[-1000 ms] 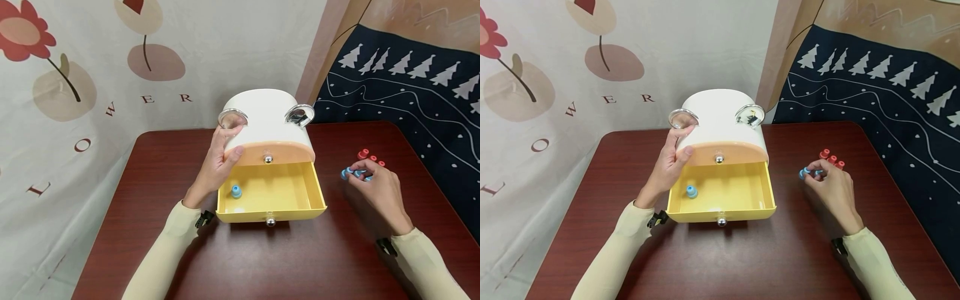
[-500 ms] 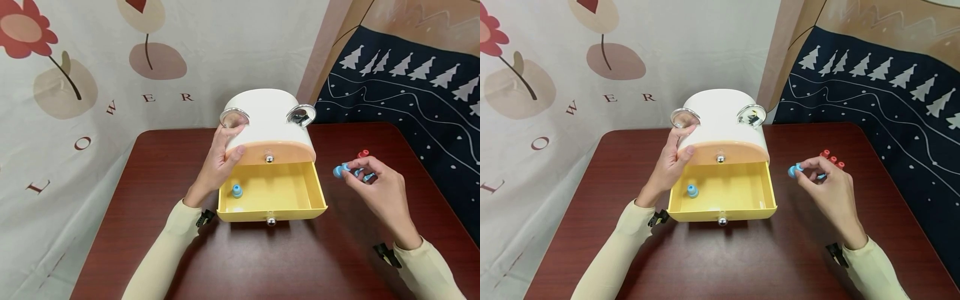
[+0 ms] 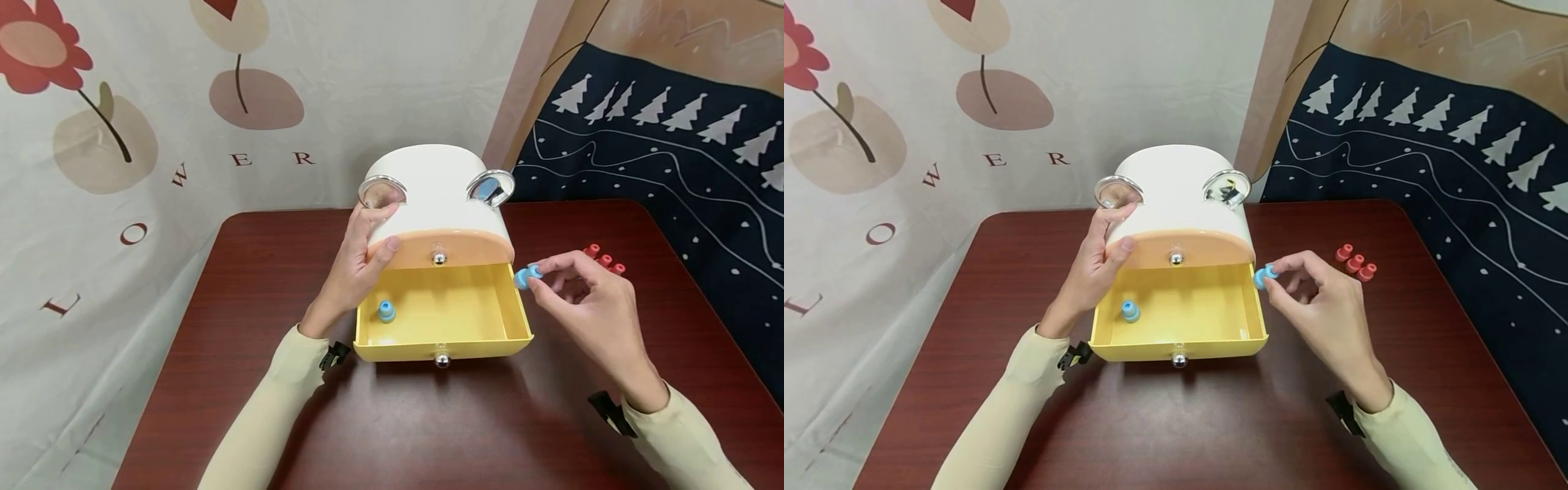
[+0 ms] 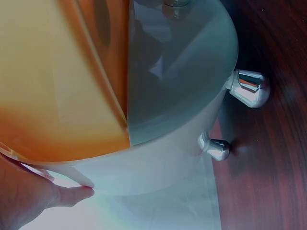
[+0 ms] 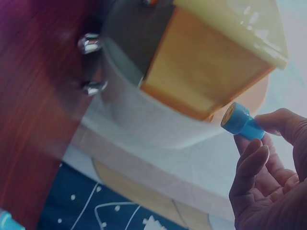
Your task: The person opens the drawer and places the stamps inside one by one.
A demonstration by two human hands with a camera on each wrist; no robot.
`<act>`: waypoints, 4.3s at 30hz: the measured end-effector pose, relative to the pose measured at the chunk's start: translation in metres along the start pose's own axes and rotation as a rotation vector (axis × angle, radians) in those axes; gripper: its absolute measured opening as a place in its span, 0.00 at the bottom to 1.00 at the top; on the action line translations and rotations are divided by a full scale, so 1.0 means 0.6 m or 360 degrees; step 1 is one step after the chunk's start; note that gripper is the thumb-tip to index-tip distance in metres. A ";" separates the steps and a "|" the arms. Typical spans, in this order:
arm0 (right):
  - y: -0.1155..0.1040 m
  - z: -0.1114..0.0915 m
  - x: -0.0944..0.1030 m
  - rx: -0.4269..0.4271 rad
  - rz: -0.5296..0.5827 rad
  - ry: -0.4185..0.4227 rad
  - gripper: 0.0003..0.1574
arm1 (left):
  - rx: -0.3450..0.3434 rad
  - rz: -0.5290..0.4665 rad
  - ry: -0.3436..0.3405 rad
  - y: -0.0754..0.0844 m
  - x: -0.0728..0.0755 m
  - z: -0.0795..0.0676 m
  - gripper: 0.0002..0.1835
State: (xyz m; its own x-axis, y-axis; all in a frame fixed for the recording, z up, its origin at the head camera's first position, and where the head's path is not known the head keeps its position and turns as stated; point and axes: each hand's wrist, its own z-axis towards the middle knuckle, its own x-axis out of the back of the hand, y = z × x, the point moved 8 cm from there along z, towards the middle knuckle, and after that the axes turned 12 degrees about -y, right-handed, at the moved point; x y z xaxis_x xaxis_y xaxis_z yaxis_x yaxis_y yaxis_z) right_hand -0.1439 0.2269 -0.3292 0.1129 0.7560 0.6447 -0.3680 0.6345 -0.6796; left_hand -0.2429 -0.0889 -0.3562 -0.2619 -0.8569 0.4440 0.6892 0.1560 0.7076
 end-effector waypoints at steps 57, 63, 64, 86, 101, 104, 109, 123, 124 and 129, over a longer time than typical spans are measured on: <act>-0.109 0.096 -0.228 0.0231 -0.0253 -0.1067 0.11 | 0.0000 0.0004 0.0011 0.000 -0.002 0.001 0.32; -0.115 0.098 -0.232 0.0271 -0.0276 -0.1059 0.12 | -0.0013 0.0010 0.0018 0.002 -0.001 0.001 0.27; -0.115 0.098 -0.232 0.0276 -0.0276 -0.1055 0.12 | -0.0021 0.0007 0.0019 0.003 -0.001 0.002 0.26; -0.118 0.079 -0.167 0.0361 -0.0199 -0.0756 0.08 | -0.0003 0.0029 0.0021 0.003 0.005 0.000 0.26; -0.037 0.032 -0.038 0.0249 -0.0045 -0.0073 0.14 | -0.0025 0.0007 0.0009 0.000 -0.003 0.000 0.25; -0.019 0.021 -0.029 0.0220 -0.0042 -0.0009 0.16 | -0.0002 0.0005 0.0001 -0.001 -0.003 0.000 0.26; 0.014 0.009 -0.009 0.0141 -0.0111 0.0127 0.16 | 0.0046 -0.0001 -0.0018 0.000 -0.005 -0.001 0.27; 0.103 -0.018 0.012 -0.0129 -0.0269 0.0186 0.18 | 0.0046 -0.0010 0.0000 0.001 -0.005 -0.004 0.28; 0.109 -0.019 0.014 -0.0151 -0.0288 0.0184 0.18 | 0.0041 -0.0013 0.0002 0.001 -0.005 -0.004 0.27; 0.138 -0.024 0.019 -0.0293 -0.0378 0.0090 0.22 | 0.0020 -0.0025 0.0014 0.000 -0.007 -0.003 0.26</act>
State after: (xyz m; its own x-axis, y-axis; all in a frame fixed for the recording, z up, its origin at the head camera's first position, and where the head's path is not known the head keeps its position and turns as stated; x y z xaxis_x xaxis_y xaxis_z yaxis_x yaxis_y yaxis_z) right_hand -0.1598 0.2904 -0.3833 0.2287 0.5873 0.7764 -0.1525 0.8093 -0.5672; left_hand -0.2406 -0.0863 -0.3588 -0.2668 -0.8635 0.4280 0.6765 0.1485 0.7213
